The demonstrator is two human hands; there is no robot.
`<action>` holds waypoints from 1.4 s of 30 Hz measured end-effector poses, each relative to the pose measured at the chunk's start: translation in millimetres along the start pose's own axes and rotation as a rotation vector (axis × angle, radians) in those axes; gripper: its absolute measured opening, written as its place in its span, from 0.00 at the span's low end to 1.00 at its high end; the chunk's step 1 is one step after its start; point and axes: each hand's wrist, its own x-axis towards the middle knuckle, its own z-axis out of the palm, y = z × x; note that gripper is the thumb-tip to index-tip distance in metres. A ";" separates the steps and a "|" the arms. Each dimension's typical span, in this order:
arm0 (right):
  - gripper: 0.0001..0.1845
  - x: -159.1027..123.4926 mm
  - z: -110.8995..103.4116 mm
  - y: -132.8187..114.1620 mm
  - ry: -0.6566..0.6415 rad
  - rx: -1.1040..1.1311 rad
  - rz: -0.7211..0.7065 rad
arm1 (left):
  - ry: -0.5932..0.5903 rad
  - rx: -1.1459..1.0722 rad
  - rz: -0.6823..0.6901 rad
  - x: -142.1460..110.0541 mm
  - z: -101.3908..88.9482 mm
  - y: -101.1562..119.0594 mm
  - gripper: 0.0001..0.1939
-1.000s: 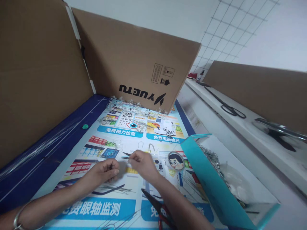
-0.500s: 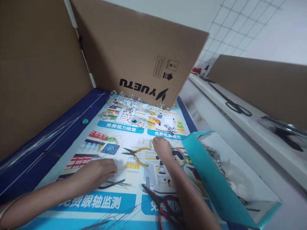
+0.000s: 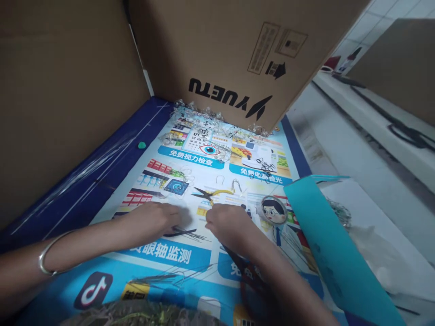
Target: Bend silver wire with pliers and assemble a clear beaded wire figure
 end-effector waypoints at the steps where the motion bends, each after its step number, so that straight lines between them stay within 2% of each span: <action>1: 0.08 -0.8 2.3 -5.2 -0.036 -0.012 -0.055 | -0.035 0.062 0.029 0.2 0.6 0.1 0.07; 5: 0.07 -4.9 8.5 -20.1 -0.085 -0.043 -0.159 | -0.121 0.224 0.102 0.1 -0.3 1.2 0.11; 10: 0.08 -13.9 15.3 -42.5 -0.069 0.017 -0.268 | -0.188 0.260 0.121 -0.3 -2.1 0.5 0.10; 13: 0.07 -16.8 25.3 -59.1 -0.077 0.062 -0.328 | -0.183 0.242 0.081 -0.3 -0.9 -1.8 0.10; 18: 0.10 -14.4 41.7 -83.4 -0.096 0.110 -0.299 | -0.156 0.212 0.098 0.4 0.8 -4.2 0.10; 25: 0.05 -13.6 52.7 -99.3 -0.062 0.052 -0.298 | -0.160 0.252 0.170 -0.6 0.9 -2.6 0.11; 34: 0.03 -23.2 55.9 -121.3 0.003 -0.188 -0.336 | -0.178 0.239 0.169 -3.3 -6.7 6.0 0.13; 38: 0.02 -19.2 56.9 -132.5 -0.042 -0.237 -0.306 | -0.168 0.262 0.174 -4.2 -7.0 7.5 0.11; 42: 0.02 -12.7 53.7 -133.1 -0.097 -0.234 -0.264 | -0.155 0.323 0.196 -5.0 -7.1 8.3 0.08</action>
